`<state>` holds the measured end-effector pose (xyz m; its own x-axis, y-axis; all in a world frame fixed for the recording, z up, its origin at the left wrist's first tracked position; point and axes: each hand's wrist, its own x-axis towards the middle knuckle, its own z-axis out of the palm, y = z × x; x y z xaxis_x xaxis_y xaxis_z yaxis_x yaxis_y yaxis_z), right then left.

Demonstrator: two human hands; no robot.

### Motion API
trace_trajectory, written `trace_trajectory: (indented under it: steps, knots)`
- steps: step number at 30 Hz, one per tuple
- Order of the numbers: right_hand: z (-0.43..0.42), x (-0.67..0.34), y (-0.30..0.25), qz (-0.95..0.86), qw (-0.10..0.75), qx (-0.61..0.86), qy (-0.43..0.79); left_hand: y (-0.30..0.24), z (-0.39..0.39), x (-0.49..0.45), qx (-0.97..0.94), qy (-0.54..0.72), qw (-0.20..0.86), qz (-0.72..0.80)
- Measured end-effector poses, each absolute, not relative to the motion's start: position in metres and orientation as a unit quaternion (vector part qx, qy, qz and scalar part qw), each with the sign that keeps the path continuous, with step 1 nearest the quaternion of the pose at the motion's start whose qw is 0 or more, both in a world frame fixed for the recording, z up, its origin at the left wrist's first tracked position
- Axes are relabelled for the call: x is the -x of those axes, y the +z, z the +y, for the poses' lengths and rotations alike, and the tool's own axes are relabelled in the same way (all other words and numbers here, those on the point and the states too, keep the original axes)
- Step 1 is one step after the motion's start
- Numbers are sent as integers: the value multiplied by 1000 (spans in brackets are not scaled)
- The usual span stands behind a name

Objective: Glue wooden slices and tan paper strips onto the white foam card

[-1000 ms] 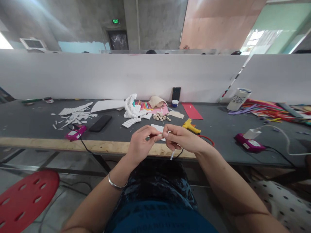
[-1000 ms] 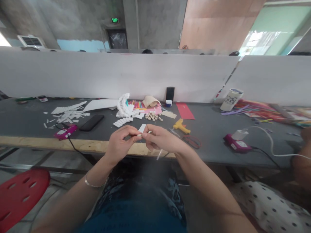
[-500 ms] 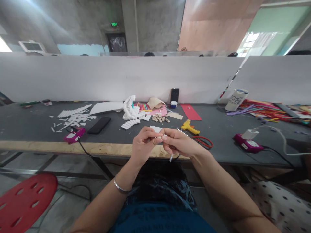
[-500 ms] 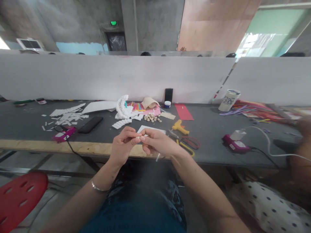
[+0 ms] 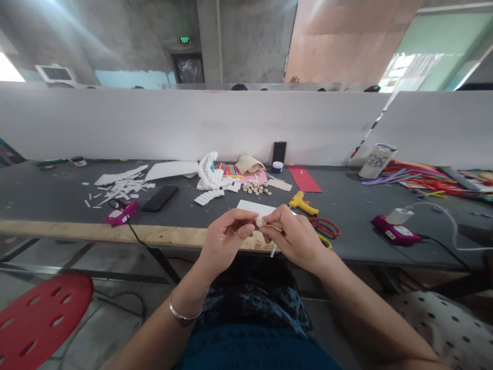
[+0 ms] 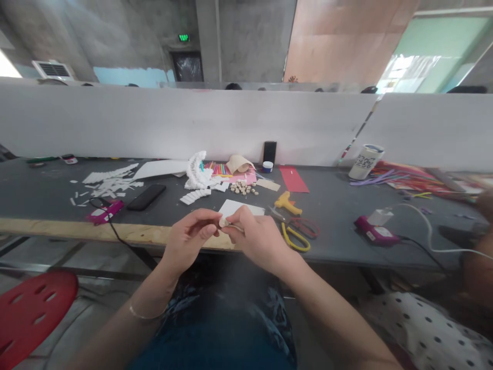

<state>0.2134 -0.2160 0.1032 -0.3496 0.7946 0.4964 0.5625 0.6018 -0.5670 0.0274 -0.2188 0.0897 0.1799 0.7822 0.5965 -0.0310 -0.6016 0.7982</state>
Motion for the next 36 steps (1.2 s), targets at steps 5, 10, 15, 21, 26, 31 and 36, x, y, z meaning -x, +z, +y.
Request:
trace_trajectory:
  steps: [5,10,15,21,26,31,36]
  knots:
    - [-218,-214,101,-795,374,408,249,93,-221,-21,-815,513,84,257]
    - [-219,-212,98,-758,344,358,422,92,-220,-18,-846,479,-52,229]
    - [-219,-215,102,-735,317,335,497,91,-218,-18,-822,508,-19,258]
    - [-223,-215,101,-732,371,322,472,92,-218,-26,-754,554,155,316]
    - [-226,-213,99,-731,405,320,446,88,-223,-34,-662,590,331,324]
    - [-220,-212,99,-675,362,263,587,78,-220,-42,-603,638,395,271]
    - [-212,-208,99,-652,337,278,620,66,-212,-42,-588,659,396,250]
